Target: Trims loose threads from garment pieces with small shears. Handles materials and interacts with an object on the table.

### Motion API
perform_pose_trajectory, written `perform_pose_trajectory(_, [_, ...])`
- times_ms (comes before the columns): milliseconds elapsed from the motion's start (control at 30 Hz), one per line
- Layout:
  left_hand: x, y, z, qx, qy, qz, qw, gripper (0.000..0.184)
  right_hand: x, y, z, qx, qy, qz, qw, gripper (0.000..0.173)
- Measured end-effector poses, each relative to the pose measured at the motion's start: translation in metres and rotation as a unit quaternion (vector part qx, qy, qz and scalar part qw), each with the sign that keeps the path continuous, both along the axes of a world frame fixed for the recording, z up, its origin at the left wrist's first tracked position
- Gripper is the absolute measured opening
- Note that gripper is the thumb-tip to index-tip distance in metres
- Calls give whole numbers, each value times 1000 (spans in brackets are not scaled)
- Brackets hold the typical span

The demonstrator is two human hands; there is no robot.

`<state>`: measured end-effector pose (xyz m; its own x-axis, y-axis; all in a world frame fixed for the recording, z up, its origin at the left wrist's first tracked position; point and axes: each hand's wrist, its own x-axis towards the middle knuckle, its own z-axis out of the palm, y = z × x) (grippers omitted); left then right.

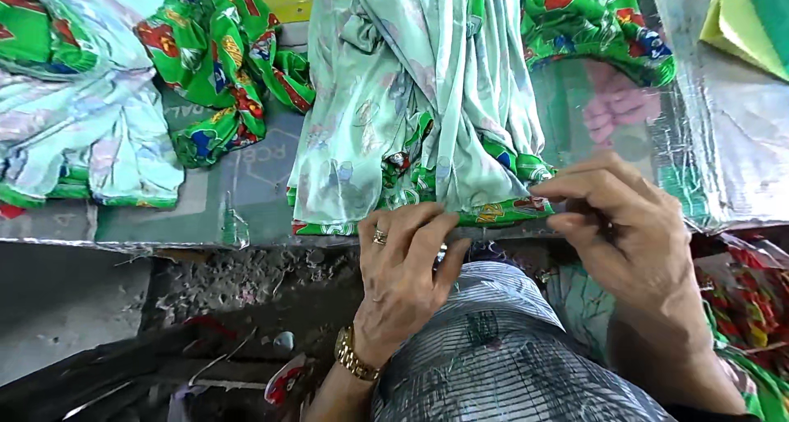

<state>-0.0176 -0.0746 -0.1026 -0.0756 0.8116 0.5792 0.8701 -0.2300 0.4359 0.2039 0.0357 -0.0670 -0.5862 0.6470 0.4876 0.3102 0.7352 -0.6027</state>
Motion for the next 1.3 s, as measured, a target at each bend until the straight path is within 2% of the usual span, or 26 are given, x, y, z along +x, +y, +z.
perform_pose_trajectory(100, [9,14,7,-11,39,0,999,34,-25,-6,1,-104,136,82,982,26])
perform_pose_trajectory(167, [9,22,5,-52,72,-5,996,26,-39,-3,-7,-136,120,101,978,23])
perform_pose_trajectory(233, [6,23,3,-94,63,-4,994,15,-45,3,-16,-162,59,86,981,18])
perform_pose_trajectory(333, [3,14,-5,-73,18,-3,997,6,-42,8,-18,-200,44,89,975,14])
perform_pose_trajectory(500, [3,-2,-22,20,-8,-20,1000,6,-38,12,-21,-181,30,135,974,10])
perform_pose_trajectory(567, [4,-4,-22,39,-10,-18,999,4,-38,14,-24,-148,16,171,974,14])
perform_pose_trajectory(667, [7,-6,-21,60,-24,-36,997,2,-41,8,-26,-76,-35,156,984,23])
perform_pose_trajectory(800, [18,2,-21,82,-81,-49,992,10,-47,-1,-33,-13,-25,118,993,6])
perform_pose_trajectory(933, [18,15,-19,23,-170,-86,981,36,-44,-1,-34,-27,-5,112,993,3])
perform_pose_trajectory(1067, [15,19,-14,-1,-225,-102,969,48,-40,2,-32,-131,54,122,982,5])
perform_pose_trajectory(1133, [15,18,-12,-16,-228,-100,968,48,-39,4,-31,-174,84,114,975,4])
perform_pose_trajectory(1300, [16,16,-9,-37,-224,-78,971,28,-39,3,-31,-190,114,106,969,5])
